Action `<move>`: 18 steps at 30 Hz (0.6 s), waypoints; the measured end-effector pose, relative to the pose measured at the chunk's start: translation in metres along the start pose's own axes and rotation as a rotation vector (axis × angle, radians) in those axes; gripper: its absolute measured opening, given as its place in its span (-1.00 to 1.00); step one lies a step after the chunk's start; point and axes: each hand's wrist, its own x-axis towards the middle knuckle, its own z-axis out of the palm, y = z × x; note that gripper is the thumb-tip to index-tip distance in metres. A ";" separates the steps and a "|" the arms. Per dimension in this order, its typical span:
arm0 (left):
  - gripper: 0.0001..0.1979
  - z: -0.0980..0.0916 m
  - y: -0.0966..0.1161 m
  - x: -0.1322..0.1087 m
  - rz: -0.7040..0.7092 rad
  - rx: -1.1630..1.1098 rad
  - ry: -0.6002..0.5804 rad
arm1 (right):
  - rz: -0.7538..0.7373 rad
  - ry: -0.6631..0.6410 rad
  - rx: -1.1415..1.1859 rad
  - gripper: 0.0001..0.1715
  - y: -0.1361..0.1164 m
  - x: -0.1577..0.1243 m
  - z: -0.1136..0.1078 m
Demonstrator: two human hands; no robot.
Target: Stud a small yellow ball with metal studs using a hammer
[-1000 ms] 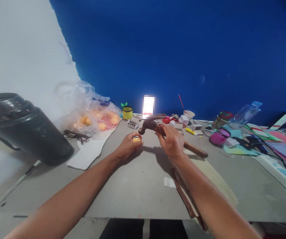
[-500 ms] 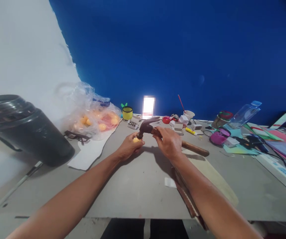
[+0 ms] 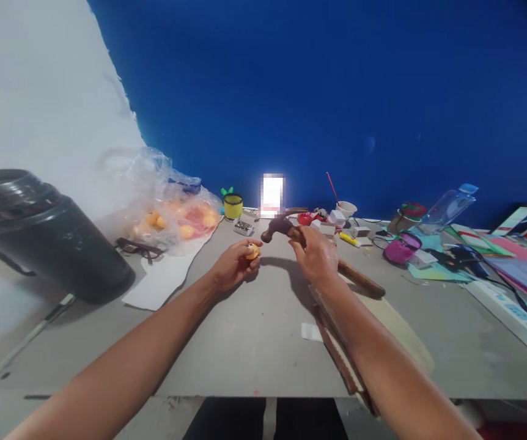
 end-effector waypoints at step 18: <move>-0.74 -0.006 -0.008 0.002 -0.087 -0.065 -0.079 | 0.044 -0.191 -0.021 -0.81 0.020 0.002 0.024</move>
